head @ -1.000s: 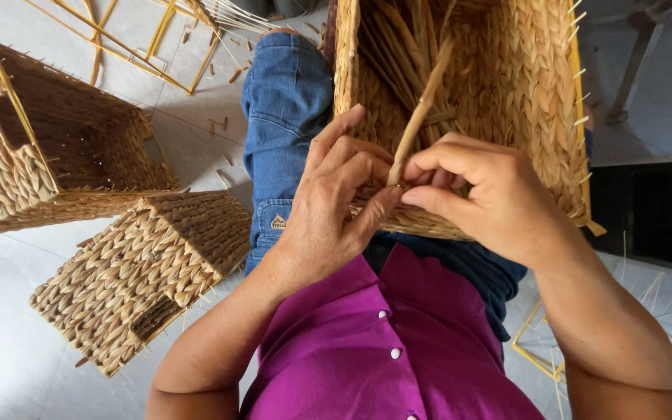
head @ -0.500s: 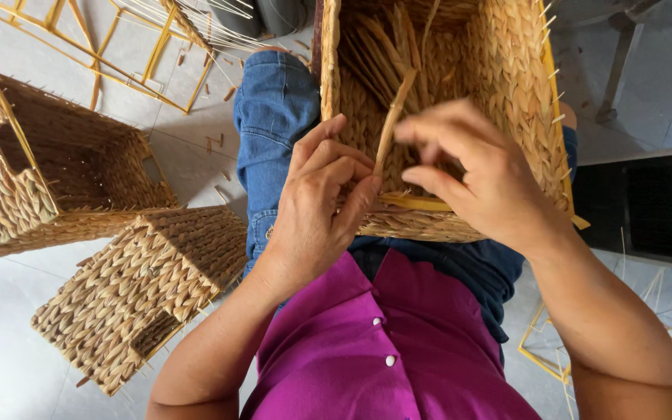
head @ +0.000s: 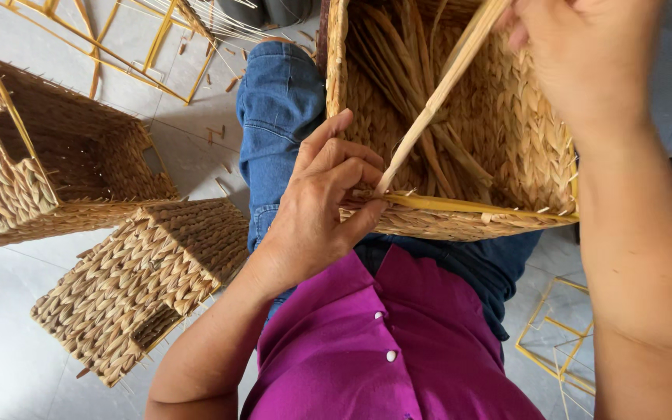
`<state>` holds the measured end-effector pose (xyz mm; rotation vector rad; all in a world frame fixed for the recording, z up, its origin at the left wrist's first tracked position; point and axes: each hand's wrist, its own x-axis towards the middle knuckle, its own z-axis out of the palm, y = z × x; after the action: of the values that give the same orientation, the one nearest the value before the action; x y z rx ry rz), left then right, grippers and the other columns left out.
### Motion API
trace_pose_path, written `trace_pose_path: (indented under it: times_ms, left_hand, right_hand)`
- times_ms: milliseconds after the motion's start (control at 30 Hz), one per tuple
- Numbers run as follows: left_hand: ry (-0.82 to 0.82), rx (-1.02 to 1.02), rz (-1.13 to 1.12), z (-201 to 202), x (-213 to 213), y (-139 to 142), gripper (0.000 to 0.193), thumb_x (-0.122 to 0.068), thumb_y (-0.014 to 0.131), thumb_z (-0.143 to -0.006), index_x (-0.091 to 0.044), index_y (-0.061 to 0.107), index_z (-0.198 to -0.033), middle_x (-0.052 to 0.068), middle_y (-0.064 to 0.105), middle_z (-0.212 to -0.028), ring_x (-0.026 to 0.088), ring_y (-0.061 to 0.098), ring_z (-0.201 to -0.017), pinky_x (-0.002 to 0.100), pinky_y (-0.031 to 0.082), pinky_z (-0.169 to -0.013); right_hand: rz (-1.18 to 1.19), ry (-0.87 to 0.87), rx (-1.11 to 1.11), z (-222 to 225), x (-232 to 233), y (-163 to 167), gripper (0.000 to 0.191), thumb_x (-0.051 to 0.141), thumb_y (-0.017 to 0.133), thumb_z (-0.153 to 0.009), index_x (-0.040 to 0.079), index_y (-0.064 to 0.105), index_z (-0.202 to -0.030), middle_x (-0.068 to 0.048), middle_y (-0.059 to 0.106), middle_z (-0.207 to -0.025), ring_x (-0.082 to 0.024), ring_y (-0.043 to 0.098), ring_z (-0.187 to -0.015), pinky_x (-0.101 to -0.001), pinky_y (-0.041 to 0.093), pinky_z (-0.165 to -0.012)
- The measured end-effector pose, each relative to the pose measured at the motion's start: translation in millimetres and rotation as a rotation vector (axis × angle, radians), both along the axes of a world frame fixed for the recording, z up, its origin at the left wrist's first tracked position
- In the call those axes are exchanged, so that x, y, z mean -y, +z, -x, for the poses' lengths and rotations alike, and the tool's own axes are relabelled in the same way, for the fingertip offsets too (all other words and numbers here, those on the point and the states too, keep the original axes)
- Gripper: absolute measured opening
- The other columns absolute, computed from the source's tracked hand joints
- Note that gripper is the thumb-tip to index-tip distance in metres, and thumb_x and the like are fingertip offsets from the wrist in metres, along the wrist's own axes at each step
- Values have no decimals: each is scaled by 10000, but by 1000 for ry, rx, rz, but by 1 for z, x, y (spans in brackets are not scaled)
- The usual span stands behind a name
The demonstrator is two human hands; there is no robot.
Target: The person sits on the floor with a woven basket on their lap and weaves thin water-hyacinth strips around the yellow bamboo rim of the basket, tucking and tightening each strip by hand to secure the edge. They repeatedly pull strips from a bundle inside the basket and work them into the rim one after another.
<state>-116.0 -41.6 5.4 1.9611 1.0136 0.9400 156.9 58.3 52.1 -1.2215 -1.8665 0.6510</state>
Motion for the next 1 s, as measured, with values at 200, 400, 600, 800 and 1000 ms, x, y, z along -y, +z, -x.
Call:
trace_pose_path:
  times_ms: [200,400,600,800,1000]
  left_hand:
    - [44,-32,-55,-4,3,-1,273,-78,861,-763,-56,724,-999,63,662,-1180,396,402,-1472,478,402,-1202]
    - [74,-128,-119,-6,2,-2,284,-67,870,-724,-53,712,-960,69,669,-1143,399,429,-1450,467,425,-1181]
    - [73,-133,-108,-7,3,-2,295,-45,858,-716,-35,711,-971,103,662,-1154,411,417,-1455,474,415,-1179]
    - [73,-129,-102,-8,3,-2,299,-30,849,-705,-31,708,-968,109,660,-1161,411,413,-1460,475,406,-1187]
    - [68,-108,-85,-5,2,0,336,-17,848,-737,-62,658,-1010,111,648,-1124,408,415,-1469,475,415,-1178]
  right_hand:
    - [370,74,-146,36,25,13,218,73,485,-1104,3,671,-1014,-100,719,-877,-114,707,-710,-205,555,-572]
    - [99,57,-161,42,27,2,216,67,520,-1189,-60,667,-1095,-141,718,-962,-165,749,-849,-234,597,-636]
    - [262,73,-201,41,32,-10,250,135,561,-1202,-41,712,-1106,-114,739,-906,-141,744,-780,-226,582,-618]
    - [387,62,-194,47,27,-13,268,169,538,-1158,-11,707,-1055,-104,750,-875,-128,743,-724,-222,569,-566]
    - [575,17,-224,52,21,-24,282,212,564,-1101,-6,708,-994,-100,745,-820,-123,733,-661,-226,567,-517]
